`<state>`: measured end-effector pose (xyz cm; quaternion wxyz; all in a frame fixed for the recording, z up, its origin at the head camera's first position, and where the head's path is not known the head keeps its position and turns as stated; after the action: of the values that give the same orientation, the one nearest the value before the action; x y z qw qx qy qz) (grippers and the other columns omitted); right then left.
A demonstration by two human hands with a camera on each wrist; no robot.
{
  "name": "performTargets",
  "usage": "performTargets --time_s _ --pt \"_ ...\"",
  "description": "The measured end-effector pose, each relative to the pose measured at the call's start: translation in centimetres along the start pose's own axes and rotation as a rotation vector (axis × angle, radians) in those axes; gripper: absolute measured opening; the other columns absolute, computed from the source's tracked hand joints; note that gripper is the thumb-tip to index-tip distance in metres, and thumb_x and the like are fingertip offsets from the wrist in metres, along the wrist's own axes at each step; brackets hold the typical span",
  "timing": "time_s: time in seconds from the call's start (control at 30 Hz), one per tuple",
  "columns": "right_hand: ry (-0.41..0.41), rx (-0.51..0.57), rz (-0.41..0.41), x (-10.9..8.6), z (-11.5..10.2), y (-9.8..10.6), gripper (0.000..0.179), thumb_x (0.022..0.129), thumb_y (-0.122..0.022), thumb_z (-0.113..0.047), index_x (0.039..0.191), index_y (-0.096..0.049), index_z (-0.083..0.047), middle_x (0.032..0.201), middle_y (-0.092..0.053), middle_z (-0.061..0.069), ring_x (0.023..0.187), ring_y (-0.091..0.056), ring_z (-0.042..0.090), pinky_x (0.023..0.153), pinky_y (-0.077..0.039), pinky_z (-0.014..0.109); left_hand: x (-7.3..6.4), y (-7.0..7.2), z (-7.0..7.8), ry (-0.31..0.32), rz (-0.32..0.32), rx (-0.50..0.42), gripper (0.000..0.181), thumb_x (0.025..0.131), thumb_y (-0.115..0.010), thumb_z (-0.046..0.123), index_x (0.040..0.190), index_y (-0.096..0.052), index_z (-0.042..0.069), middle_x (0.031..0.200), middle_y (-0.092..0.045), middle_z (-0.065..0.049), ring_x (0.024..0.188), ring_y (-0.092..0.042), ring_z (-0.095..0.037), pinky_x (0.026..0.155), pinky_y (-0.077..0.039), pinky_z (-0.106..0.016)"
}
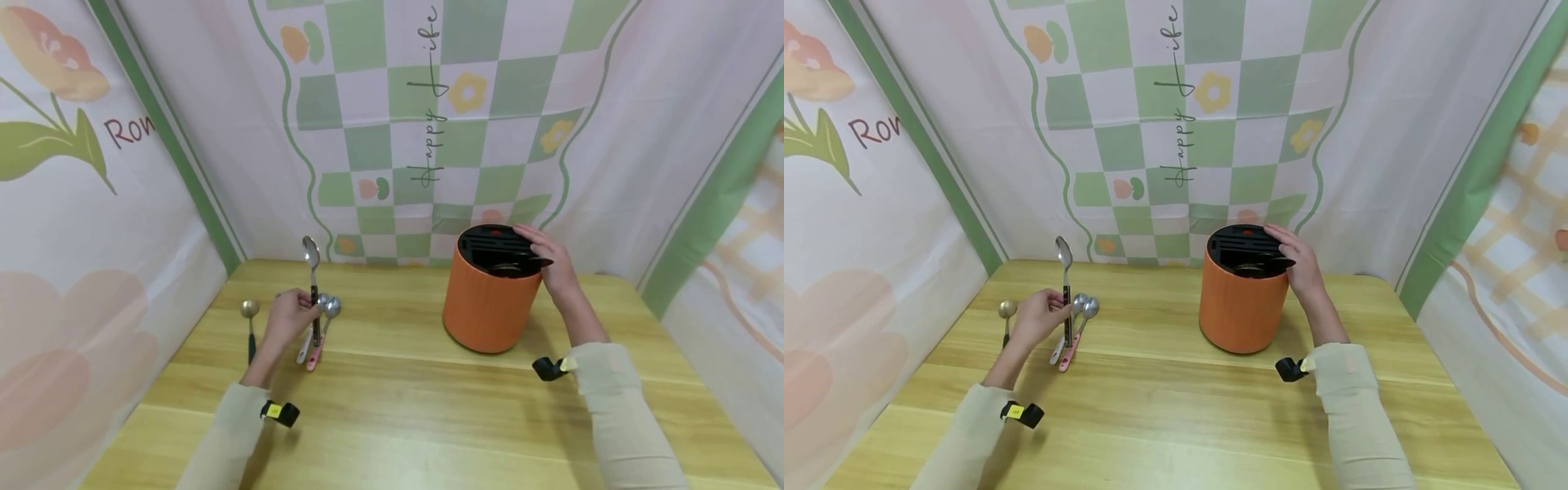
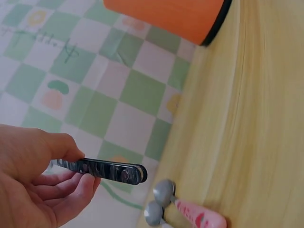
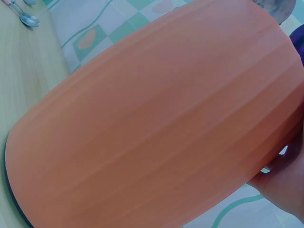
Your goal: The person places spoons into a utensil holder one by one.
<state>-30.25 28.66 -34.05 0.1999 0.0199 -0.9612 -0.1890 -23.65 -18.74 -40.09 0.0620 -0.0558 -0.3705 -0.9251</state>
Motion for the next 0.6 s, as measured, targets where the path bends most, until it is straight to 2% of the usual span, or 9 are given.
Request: performTargets --time_s 0.17,0.27,0.43,0.5,0.6 --pt "-0.008 0.012 0.0 0.1 0.1 0.1 0.044 0.104 -0.032 -0.012 0.142 -0.048 0.007 0.157 -0.038 0.02 0.151 -0.025 0.034 0.126 -0.018 0.037 -0.4 -0.3 1.3 -0.052 0.018 -0.058 0.026 0.085 -0.071 0.005 0.107 -0.063 -0.008 0.098 -0.07 -0.022 0.083 -0.07 -0.028 0.068 -0.061 -0.026" --pt "-0.002 0.008 0.006 0.1 0.2 0.1 0.044 0.104 -0.032 -0.009 0.141 -0.048 0.008 0.156 -0.038 0.023 0.15 -0.025 0.036 0.127 -0.017 0.043 -0.7 -0.7 2.3 -0.084 0.023 -0.078 0.028 0.086 -0.072 0.005 0.109 -0.062 -0.008 0.099 -0.07 -0.022 0.084 -0.07 -0.027 0.069 -0.061 -0.026" --pt "0.006 0.019 0.006 0.1 0.2 0.2 0.043 0.103 -0.033 -0.006 0.14 -0.048 0.01 0.154 -0.038 0.026 0.149 -0.026 0.038 0.126 -0.018 0.04 -1.1 -1.2 3.9 -0.122 0.021 -0.127 0.029 0.087 -0.072 0.005 0.112 -0.062 -0.006 0.1 -0.07 -0.02 0.086 -0.07 -0.027 0.071 -0.061 -0.026" --pt "0.009 0.024 0.005 0.1 0.2 0.2 0.043 0.103 -0.033 -0.006 0.139 -0.048 0.011 0.154 -0.038 0.026 0.149 -0.027 0.038 0.125 -0.02 0.035 -1.3 -1.4 4.5 -0.138 0.029 -0.139 0.029 0.087 -0.073 0.004 0.112 -0.062 -0.005 0.1 -0.071 -0.019 0.087 -0.07 -0.027 0.072 -0.061 -0.028" --pt "0.015 0.024 0.004 0.1 0.2 0.1 0.043 0.103 -0.033 -0.006 0.14 -0.048 0.01 0.154 -0.039 0.025 0.148 -0.028 0.037 0.12 -0.023 0.023 -1.5 -1.6 5.3 -0.181 0.058 -0.102 0.029 0.085 -0.074 0.004 0.112 -0.065 -0.004 0.098 -0.072 -0.017 0.085 -0.071 -0.026 0.073 -0.061 -0.031"
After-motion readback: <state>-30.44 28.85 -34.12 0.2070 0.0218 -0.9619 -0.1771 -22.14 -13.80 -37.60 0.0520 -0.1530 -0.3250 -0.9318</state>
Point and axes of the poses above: each hand's wrist, its own x-axis towards the middle knuckle, its own y-axis out of the back of the hand, z = x × y, the point moved 2 cm from there along x, towards the middle knuckle
